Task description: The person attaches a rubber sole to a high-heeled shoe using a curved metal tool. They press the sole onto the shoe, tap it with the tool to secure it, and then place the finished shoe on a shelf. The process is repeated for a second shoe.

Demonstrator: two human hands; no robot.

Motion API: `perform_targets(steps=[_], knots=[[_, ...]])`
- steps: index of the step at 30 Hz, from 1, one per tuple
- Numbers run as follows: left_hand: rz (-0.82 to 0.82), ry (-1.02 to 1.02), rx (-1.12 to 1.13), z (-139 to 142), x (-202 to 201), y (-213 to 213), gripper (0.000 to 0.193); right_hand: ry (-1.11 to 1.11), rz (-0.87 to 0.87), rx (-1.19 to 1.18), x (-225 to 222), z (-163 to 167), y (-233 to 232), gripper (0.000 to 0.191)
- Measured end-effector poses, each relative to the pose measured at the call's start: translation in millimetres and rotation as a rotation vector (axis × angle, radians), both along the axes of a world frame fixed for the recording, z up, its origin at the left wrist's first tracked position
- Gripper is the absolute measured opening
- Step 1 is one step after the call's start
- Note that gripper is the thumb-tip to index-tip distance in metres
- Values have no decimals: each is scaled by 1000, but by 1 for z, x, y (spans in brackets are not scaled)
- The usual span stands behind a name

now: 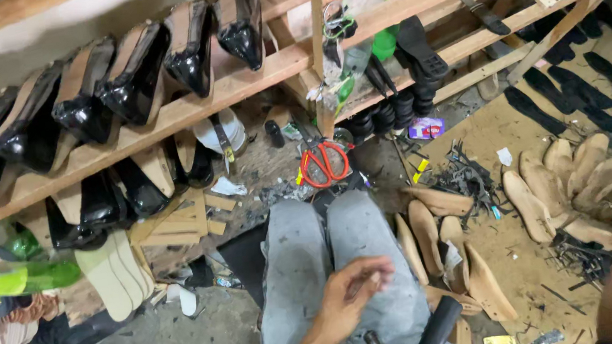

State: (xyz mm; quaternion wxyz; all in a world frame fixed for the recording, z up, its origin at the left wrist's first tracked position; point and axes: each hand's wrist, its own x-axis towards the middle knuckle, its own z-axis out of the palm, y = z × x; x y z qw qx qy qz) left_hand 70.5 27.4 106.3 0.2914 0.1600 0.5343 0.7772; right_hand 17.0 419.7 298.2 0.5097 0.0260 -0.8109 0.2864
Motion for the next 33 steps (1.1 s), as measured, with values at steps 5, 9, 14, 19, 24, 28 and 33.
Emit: perform_targets(steps=[5,9,14,19,24,28,33], knots=[[-98,-11,498,63,-16,28,81,-5,226,25,85,-63,-147,48],[260,-135,642,79,-13,11,89,-132,367,-48,111,-104,-239,54],[303,-51,742,78,-16,-16,86,-274,483,-192,122,-121,-284,49],[246,-36,785,73,-20,-27,82,-244,472,-90,130,-107,-294,55],[284,21,724,71,-15,-37,74,-267,463,-84,133,-97,-296,77],[339,15,731,71,-17,-42,68,-274,521,-152,131,-101,-299,86],[360,-98,735,63,-19,-42,69,-303,599,-315,130,-111,-304,91]])
